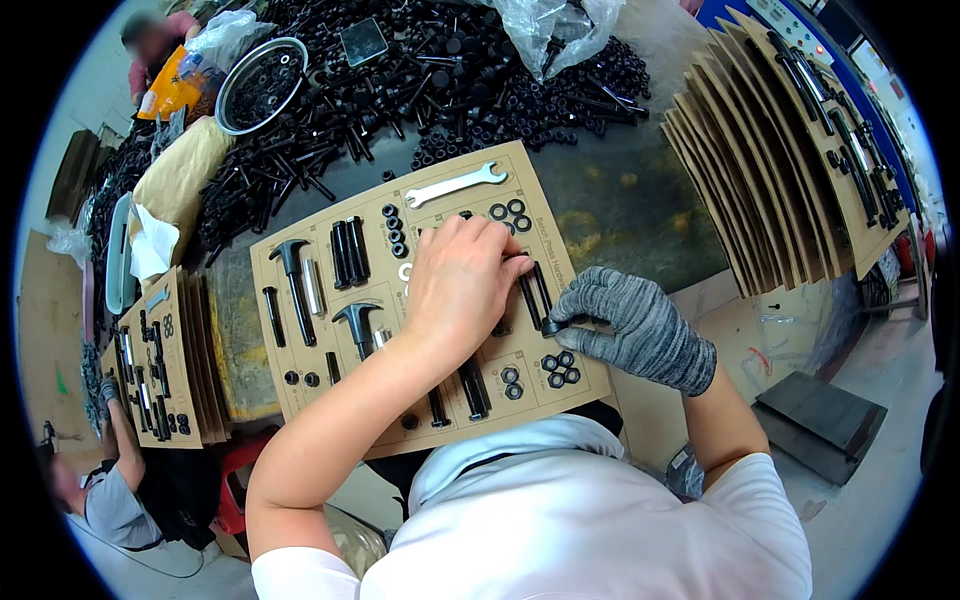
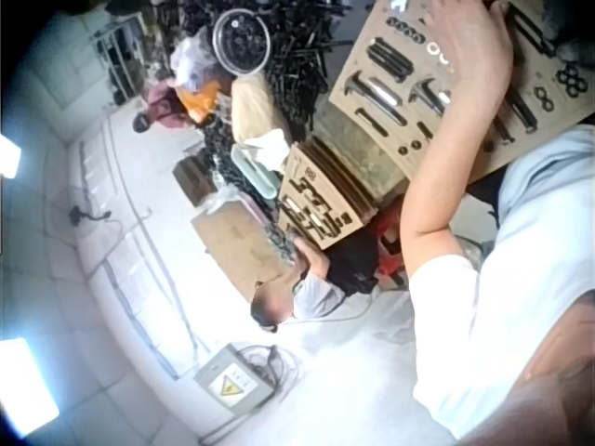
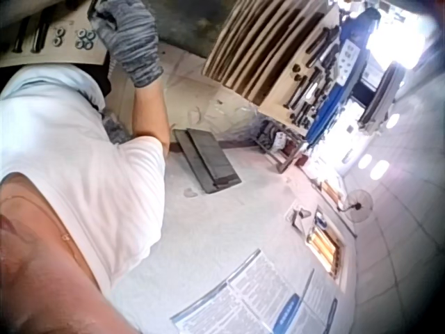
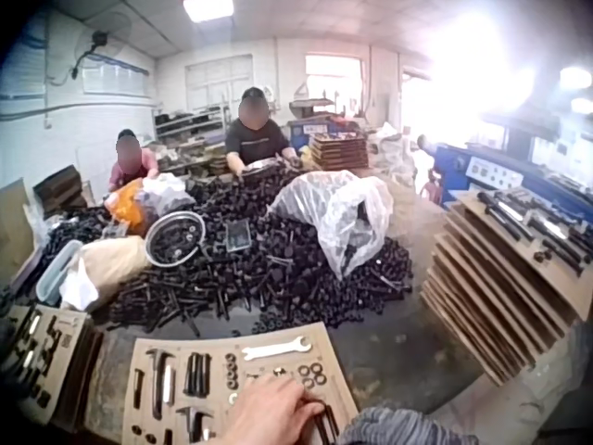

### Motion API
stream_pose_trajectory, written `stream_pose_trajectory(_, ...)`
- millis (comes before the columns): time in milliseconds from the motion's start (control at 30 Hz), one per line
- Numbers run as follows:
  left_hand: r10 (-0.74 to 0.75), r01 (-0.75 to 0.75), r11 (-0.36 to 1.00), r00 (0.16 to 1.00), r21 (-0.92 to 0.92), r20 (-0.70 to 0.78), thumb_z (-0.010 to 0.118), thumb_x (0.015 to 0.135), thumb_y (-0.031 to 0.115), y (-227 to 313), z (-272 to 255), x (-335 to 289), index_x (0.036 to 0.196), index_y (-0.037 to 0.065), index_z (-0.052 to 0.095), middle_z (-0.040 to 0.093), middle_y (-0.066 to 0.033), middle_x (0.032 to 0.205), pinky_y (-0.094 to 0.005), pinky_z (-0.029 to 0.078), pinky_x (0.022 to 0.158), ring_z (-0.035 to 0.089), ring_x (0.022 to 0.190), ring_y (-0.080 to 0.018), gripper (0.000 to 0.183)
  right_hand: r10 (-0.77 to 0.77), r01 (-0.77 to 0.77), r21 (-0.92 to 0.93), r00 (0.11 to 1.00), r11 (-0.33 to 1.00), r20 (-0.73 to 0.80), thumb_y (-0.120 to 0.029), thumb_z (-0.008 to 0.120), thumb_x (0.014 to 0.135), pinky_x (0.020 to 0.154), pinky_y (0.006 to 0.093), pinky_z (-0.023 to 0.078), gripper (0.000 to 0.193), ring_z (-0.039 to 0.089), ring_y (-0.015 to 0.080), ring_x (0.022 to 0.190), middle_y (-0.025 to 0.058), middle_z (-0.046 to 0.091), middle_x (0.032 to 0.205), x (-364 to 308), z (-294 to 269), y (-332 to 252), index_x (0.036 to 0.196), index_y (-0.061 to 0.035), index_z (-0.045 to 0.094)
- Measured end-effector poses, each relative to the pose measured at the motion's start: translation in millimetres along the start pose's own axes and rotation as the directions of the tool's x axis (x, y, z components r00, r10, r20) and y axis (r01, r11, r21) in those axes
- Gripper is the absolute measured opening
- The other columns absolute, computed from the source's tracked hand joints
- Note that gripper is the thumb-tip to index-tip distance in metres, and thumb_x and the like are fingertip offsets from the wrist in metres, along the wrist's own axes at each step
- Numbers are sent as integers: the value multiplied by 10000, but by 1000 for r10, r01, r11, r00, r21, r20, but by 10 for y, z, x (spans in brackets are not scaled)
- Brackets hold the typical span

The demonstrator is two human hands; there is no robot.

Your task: The person picks various metal tools and hardware from a large pile on a table and places them into designated slots on a cardboard backing. The person repeatedly fills the slots with items such as hammers, wrenches, and bolts, then stacks the completed boards.

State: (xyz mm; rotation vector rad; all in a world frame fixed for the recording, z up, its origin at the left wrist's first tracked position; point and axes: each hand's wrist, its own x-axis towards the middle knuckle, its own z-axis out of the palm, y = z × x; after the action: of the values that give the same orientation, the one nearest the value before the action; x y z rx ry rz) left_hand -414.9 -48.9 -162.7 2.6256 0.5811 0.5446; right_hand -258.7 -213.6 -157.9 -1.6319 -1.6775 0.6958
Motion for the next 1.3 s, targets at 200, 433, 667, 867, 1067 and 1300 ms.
stream_pose_trajectory(200, -28, 35, 996, 996, -83, 82, 715, 855, 187, -2, -32, 112, 858, 58, 670, 622, -64, 834, -391, 424, 805, 565, 883, -282, 136, -77, 77, -47, 997, 996, -4, -181, 741, 817, 846, 379, 525, 187, 649, 287, 880, 94, 680, 942, 54, -76, 76, 963, -68, 710)
stream_pose_trajectory(433, -61, 71, 982, 996, -172, 60, 729, 842, 180, -61, -119, 171, 953, 56, 703, 624, -92, 855, -403, 442, 854, 559, 927, -294, 169, -48, 48, -74, 999, 996, 2, -184, 751, 802, 840, 378, 527, 181, 650, 280, 879, 92, 677, 928, 72, -88, 103, 944, -80, 710)
stream_pose_trajectory(667, -8, 10, 1000, 993, -20, 115, 779, 783, 201, -68, -133, 175, 937, 89, 717, 640, -49, 859, -386, 434, 878, 545, 933, -271, 199, -58, 56, -63, 998, 996, -32, -161, 750, 792, 824, 375, 531, 159, 649, 275, 872, 84, 671, 915, 74, -62, 129, 920, -82, 698)
stream_pose_trajectory(867, 14, -11, 999, 997, -41, 69, 778, 781, 202, -82, -35, 202, 929, 94, 718, 659, -35, 869, -387, 433, 872, 547, 923, -260, 192, -38, 35, -87, 999, 996, -33, -171, 755, 788, 830, 380, 529, 175, 648, 281, 876, 87, 670, 933, 76, -38, 115, 924, -83, 687)
stream_pose_trajectory(1067, 15, -14, 999, 1000, -52, 15, 751, 814, 175, -108, -37, 207, 918, 79, 707, 657, -50, 871, -385, 438, 858, 554, 907, -268, 148, -46, 46, -63, 999, 997, -4, -197, 751, 807, 828, 371, 528, 201, 648, 278, 874, 89, 665, 933, 119, -102, 113, 958, -80, 687)
stream_pose_trajectory(1300, -74, 78, 995, 995, 68, -68, 721, 824, 146, -315, -148, 344, 904, 76, 719, 645, -75, 891, -382, 448, 833, 559, 928, -276, 106, 88, -94, -6, 952, 996, -294, -167, 711, 847, 781, 361, 529, 178, 635, 258, 859, 95, 646, 901, 548, -178, 244, 992, -64, 704)
